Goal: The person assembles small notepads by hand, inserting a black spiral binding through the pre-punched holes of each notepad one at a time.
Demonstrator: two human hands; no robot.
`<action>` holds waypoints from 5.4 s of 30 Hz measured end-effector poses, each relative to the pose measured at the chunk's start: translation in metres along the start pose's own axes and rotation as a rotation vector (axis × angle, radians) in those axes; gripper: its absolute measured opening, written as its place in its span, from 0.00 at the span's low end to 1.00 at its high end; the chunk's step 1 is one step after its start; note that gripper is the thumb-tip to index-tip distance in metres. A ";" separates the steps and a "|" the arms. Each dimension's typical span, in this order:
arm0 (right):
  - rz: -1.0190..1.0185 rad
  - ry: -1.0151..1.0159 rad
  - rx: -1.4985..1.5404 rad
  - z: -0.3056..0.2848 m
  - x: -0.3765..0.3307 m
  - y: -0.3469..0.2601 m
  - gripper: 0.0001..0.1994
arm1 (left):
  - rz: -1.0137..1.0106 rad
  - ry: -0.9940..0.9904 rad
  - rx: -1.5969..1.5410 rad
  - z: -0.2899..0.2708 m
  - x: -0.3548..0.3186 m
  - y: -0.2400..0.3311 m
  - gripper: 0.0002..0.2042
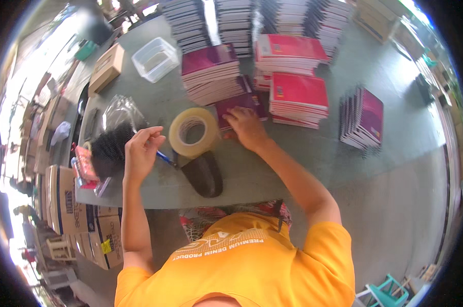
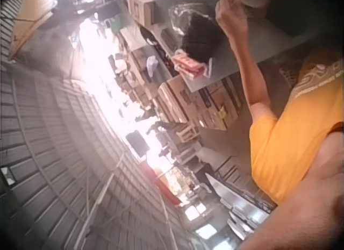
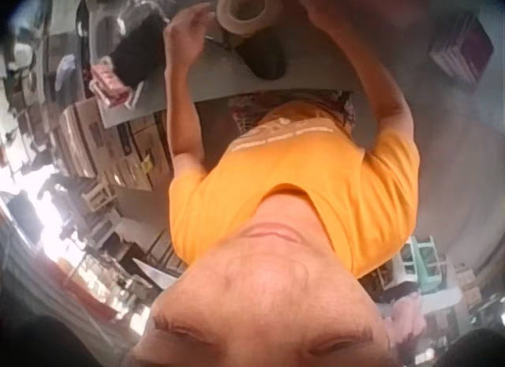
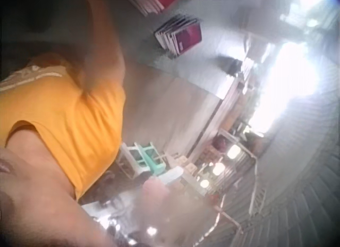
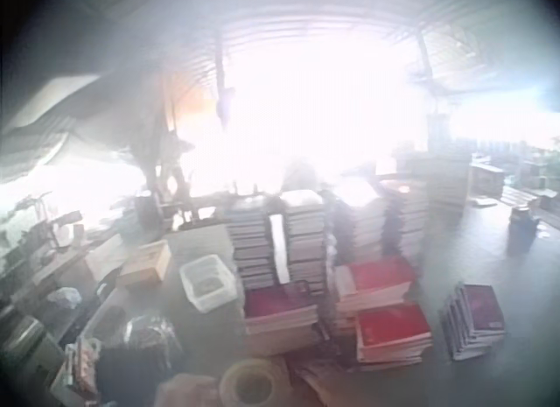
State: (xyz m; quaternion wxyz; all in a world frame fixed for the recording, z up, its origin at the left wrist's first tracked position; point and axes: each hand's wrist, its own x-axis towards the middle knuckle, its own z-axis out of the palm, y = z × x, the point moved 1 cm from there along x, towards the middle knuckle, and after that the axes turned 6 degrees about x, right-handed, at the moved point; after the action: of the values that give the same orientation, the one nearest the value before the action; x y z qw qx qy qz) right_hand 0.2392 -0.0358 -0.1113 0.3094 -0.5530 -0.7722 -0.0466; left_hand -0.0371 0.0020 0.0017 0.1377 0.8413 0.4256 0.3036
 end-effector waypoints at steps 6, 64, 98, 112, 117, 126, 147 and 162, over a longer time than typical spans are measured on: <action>-0.056 -0.319 -0.073 -0.003 0.003 -0.015 0.13 | -0.410 -0.078 0.177 -0.026 -0.056 -0.089 0.10; -0.022 -0.140 0.352 -0.021 0.080 -0.107 0.10 | -0.388 0.087 -0.217 0.024 -0.028 -0.004 0.09; -0.179 -0.082 0.522 -0.003 0.081 -0.105 0.10 | 0.120 -0.054 0.066 -0.005 -0.015 -0.013 0.08; -0.226 0.154 0.561 0.003 0.085 -0.108 0.06 | -0.090 -0.322 -0.184 0.078 -0.071 0.016 0.21; 0.195 -0.155 0.615 -0.058 0.062 -0.060 0.08 | -0.199 0.224 -0.056 -0.019 -0.048 0.014 0.12; 0.340 -0.100 1.370 -0.019 0.040 -0.042 0.13 | 0.085 0.349 0.148 -0.025 -0.018 0.015 0.19; 0.246 -0.061 1.365 -0.010 0.038 -0.048 0.15 | 0.262 -0.110 0.144 0.000 -0.020 0.030 0.16; -0.024 0.150 0.249 -0.012 0.048 -0.103 0.11 | 0.349 0.145 0.415 0.017 -0.010 0.029 0.17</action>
State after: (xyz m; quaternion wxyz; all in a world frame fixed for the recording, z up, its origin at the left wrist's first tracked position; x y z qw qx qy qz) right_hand 0.1437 -0.0407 -0.0484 0.4319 -0.4960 -0.7533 0.0044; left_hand -0.0133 -0.0231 -0.0014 -0.1225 0.8882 0.3359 0.2886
